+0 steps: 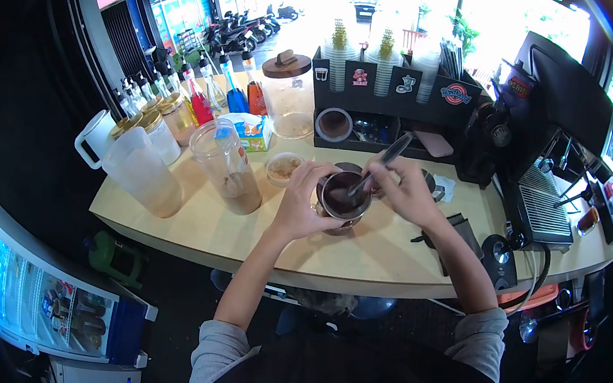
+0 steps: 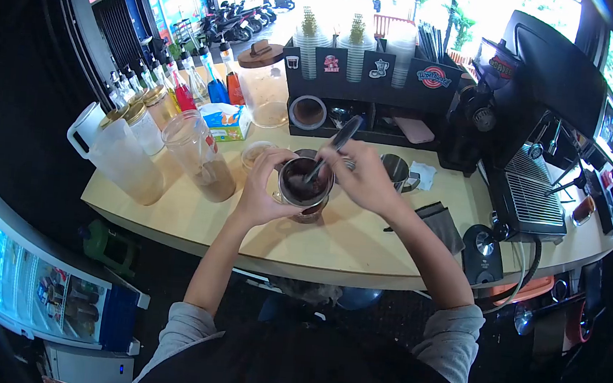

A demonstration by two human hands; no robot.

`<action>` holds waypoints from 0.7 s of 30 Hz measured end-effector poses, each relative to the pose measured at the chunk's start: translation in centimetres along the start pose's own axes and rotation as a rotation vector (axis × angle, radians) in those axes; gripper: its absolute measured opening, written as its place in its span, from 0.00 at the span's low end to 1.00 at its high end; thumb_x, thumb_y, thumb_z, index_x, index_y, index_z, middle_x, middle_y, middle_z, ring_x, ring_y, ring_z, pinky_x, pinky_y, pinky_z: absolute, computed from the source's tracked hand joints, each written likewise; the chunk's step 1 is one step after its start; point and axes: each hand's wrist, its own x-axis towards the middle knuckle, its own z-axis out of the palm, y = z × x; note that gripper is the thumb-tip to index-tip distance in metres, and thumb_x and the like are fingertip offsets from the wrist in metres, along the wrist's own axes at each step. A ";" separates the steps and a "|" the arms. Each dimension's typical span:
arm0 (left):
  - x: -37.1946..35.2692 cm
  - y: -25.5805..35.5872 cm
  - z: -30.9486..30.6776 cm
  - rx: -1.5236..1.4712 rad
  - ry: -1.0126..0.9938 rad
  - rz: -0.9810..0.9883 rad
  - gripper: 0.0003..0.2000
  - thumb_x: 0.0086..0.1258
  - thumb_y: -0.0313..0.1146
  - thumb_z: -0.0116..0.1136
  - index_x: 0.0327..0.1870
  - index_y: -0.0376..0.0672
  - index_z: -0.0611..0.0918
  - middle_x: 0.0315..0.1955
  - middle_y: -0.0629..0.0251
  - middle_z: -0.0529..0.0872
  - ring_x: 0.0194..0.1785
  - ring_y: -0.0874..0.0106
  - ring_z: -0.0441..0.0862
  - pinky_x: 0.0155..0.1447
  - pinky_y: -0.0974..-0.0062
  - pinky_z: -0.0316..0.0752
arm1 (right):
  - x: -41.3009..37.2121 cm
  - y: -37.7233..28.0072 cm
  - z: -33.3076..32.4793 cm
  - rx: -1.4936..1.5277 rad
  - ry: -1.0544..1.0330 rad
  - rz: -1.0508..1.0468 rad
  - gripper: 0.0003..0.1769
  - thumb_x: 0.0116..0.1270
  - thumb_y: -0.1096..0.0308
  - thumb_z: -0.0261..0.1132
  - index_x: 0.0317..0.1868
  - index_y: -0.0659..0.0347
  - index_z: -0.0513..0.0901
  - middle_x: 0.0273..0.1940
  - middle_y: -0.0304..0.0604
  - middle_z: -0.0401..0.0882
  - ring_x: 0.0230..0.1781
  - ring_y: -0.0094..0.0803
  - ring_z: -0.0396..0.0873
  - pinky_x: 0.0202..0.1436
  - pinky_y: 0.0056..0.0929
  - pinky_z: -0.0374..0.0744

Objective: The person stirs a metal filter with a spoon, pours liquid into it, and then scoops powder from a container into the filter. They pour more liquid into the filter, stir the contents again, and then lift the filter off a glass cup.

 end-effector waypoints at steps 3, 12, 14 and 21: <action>-0.3 -0.3 0.2 0.039 0.049 0.008 0.39 0.35 0.37 0.79 0.55 0.43 0.75 0.50 0.61 0.78 0.56 0.62 0.76 0.59 0.66 0.71 | -0.3 0.4 0.0 0.063 0.070 0.016 0.08 0.73 0.70 0.57 0.39 0.67 0.79 0.28 0.41 0.83 0.31 0.21 0.81 0.33 0.21 0.76; -0.5 -0.4 0.8 0.012 0.085 -0.148 0.39 0.37 0.42 0.80 0.54 0.39 0.74 0.48 0.60 0.79 0.52 0.65 0.79 0.57 0.67 0.72 | -1.3 -0.3 -0.4 0.228 0.209 -0.073 0.07 0.71 0.70 0.60 0.42 0.66 0.78 0.34 0.42 0.84 0.36 0.22 0.83 0.39 0.22 0.77; -1.0 -0.9 1.3 0.023 0.081 -0.145 0.39 0.37 0.42 0.80 0.54 0.39 0.74 0.48 0.59 0.79 0.51 0.65 0.79 0.57 0.67 0.72 | -1.7 -0.2 -0.1 0.196 0.226 -0.079 0.07 0.71 0.71 0.61 0.41 0.67 0.80 0.35 0.42 0.84 0.36 0.22 0.82 0.40 0.22 0.78; -1.1 0.0 1.6 -0.025 0.077 -0.243 0.37 0.37 0.45 0.80 0.50 0.40 0.76 0.40 0.60 0.83 0.46 0.63 0.83 0.52 0.66 0.76 | -2.3 -1.0 1.2 -0.122 0.175 -0.002 0.07 0.66 0.70 0.67 0.39 0.65 0.86 0.37 0.41 0.85 0.38 0.26 0.81 0.45 0.26 0.78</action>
